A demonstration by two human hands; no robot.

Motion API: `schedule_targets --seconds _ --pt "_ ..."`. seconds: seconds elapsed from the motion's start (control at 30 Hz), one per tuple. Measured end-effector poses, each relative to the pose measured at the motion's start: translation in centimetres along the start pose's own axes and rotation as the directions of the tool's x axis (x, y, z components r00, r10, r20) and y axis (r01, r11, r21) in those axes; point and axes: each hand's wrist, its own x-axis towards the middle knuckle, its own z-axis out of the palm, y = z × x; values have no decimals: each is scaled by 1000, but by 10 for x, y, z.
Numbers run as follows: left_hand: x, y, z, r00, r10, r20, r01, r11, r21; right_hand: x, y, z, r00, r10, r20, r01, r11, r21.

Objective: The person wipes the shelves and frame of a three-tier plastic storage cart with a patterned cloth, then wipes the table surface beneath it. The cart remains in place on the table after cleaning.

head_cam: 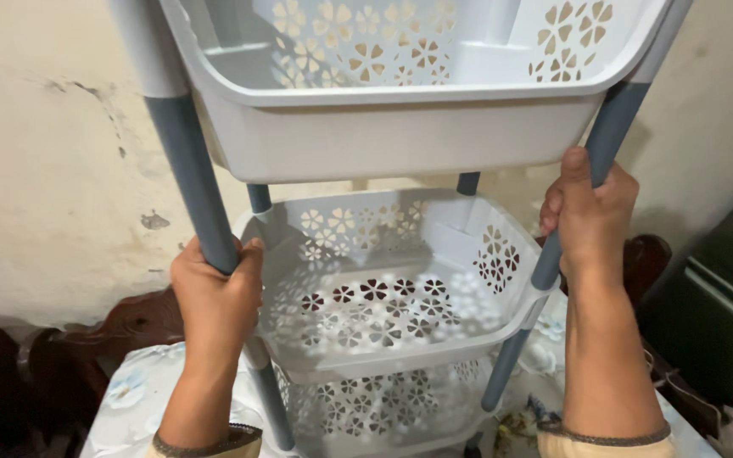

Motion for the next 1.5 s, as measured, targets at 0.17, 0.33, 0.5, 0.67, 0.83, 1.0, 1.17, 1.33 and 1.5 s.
schedule_targets --seconds 0.17,0.33,0.5,0.67,0.83,1.0,1.17,1.33,1.5 --pt "1 4 -3 992 125 30 -127 991 48 -6 12 0 1000 -5 16 5 1000 22" --pt "-18 -14 -14 986 164 34 -168 967 194 -25 43 -20 989 63 132 -59 998 -38" --pt "-46 -53 -31 924 377 -62 -377 926 16 -69 110 -77 996 -89 4 89 996 32" --pt "-104 -94 -43 858 462 -224 -371 860 351 -131 229 -149 963 252 -97 -266 947 -181" --pt "-169 -107 -3 743 658 121 -643 652 402 -210 349 -176 723 679 127 -151 334 -930" --pt "-192 -77 37 517 698 496 -801 598 -8 -274 394 -183 664 728 168 82 153 -985" --pt "-177 -38 46 537 678 502 -785 620 3 -242 358 -191 773 624 110 62 99 -993" --pt "-158 -22 36 545 703 456 -816 570 96 -155 175 -212 673 700 238 -332 573 -749" --pt "-125 -25 5 602 782 161 -785 544 297 -131 -30 -118 781 67 621 289 842 -455"
